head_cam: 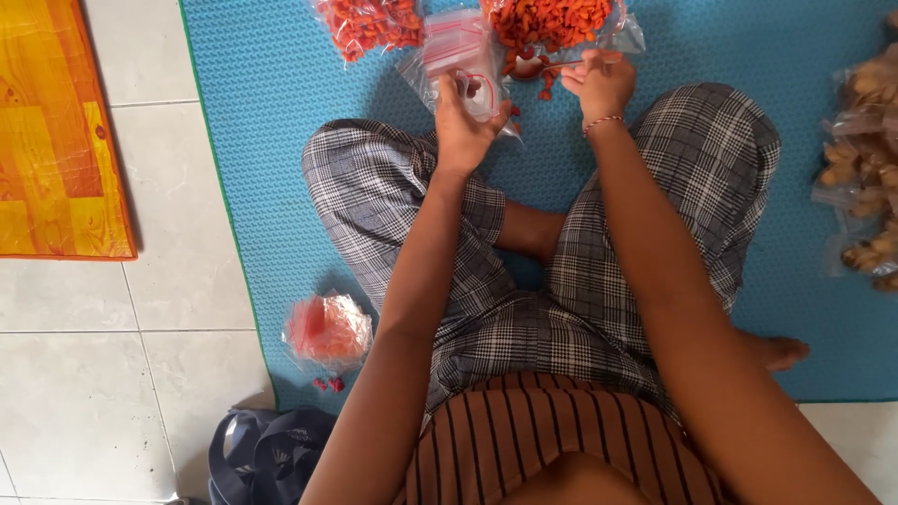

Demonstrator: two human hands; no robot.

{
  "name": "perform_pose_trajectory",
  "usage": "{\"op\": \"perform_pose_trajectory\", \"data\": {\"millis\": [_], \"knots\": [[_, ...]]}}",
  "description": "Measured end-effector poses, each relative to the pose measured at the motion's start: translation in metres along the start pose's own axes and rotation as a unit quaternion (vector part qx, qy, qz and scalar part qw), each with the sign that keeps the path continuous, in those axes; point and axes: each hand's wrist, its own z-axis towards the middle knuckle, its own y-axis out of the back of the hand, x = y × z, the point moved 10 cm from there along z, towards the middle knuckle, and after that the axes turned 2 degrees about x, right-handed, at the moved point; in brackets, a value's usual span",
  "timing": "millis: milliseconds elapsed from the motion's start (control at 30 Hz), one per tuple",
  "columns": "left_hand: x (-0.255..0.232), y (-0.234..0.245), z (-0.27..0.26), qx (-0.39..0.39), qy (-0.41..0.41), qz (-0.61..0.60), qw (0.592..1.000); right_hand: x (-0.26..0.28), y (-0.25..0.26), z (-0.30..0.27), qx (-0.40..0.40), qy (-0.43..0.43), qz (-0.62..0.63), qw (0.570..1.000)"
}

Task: The person is portioning small red food items from a large bag into smaller zip-lock bags using a spoon while sitting on the floor.

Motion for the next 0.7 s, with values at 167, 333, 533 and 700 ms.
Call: {"op": "perform_pose_trajectory", "data": {"millis": [167,333,533,700], "knots": [[0.005,-0.007,0.0,0.026,0.014,0.051,0.998,-0.013,0.004,0.006,-0.008,-0.026,0.054,0.998],[0.017,-0.014,0.0,0.041,0.011,0.081,0.996,-0.032,0.004,0.015,0.009,-0.054,0.114,0.992],[0.025,-0.019,0.0,0.05,0.023,0.11,0.992,-0.034,0.005,0.015,0.013,-0.061,0.11,0.992],[0.03,-0.019,0.0,0.045,0.018,0.123,0.991,-0.035,0.003,0.014,0.011,-0.077,0.117,0.99]]}}
